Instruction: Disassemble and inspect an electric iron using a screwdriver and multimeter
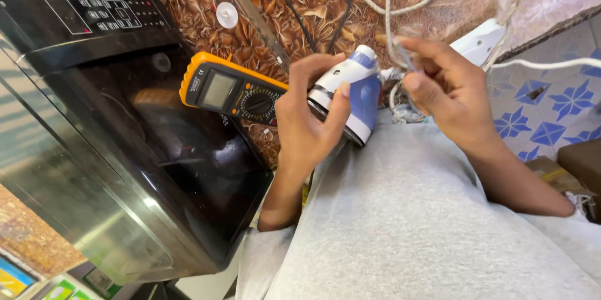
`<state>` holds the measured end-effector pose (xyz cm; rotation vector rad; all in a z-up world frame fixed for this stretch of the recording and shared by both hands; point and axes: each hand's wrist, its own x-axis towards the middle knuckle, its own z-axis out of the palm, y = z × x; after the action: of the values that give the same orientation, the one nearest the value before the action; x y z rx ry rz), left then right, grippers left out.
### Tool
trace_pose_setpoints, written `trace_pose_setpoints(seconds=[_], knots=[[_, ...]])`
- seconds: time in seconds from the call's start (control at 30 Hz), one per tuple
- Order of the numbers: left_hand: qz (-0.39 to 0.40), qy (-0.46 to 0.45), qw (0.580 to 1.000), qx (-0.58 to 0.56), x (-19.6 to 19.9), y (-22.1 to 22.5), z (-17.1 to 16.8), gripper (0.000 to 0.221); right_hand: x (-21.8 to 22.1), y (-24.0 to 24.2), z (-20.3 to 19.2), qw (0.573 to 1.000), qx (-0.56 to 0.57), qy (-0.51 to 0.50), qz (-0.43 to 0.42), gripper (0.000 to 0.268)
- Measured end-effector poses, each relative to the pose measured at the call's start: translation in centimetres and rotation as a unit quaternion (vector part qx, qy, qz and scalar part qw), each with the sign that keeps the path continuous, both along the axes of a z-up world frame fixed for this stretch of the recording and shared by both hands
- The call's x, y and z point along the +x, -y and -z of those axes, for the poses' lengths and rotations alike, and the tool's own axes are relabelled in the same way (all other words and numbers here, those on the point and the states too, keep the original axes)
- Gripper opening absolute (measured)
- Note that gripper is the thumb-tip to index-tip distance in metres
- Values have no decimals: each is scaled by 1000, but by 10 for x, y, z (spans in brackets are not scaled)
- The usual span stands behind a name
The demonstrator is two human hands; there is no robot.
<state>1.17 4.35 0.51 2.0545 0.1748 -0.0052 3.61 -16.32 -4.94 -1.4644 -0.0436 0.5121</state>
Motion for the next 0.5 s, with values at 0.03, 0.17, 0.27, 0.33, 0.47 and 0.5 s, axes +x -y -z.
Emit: trace_pose_setpoints(seconds=[0.03, 0.17, 0.27, 0.33, 0.47, 0.5], knots=[[9, 2, 1000, -27, -1, -2, 4, 41, 0, -1, 1, 998, -57, 23, -9, 40], [41, 15, 996, -80, -8, -5, 17, 71, 10, -14, 0, 970, -110, 212, -49, 18], [71, 19, 989, -130, -12, -4, 23, 84, 15, -16, 16, 943, -87, 303, -103, 35], [84, 26, 988, -127, -14, -5, 22, 86, 26, -19, 4, 939, -67, 304, -147, 41], [111, 51, 987, -101, -21, -8, 26, 88, 42, -18, -12, 921, -48, 306, -236, 47], [112, 51, 987, -101, -22, -8, 26, 88, 44, -17, -14, 921, -48, 306, -236, 47]])
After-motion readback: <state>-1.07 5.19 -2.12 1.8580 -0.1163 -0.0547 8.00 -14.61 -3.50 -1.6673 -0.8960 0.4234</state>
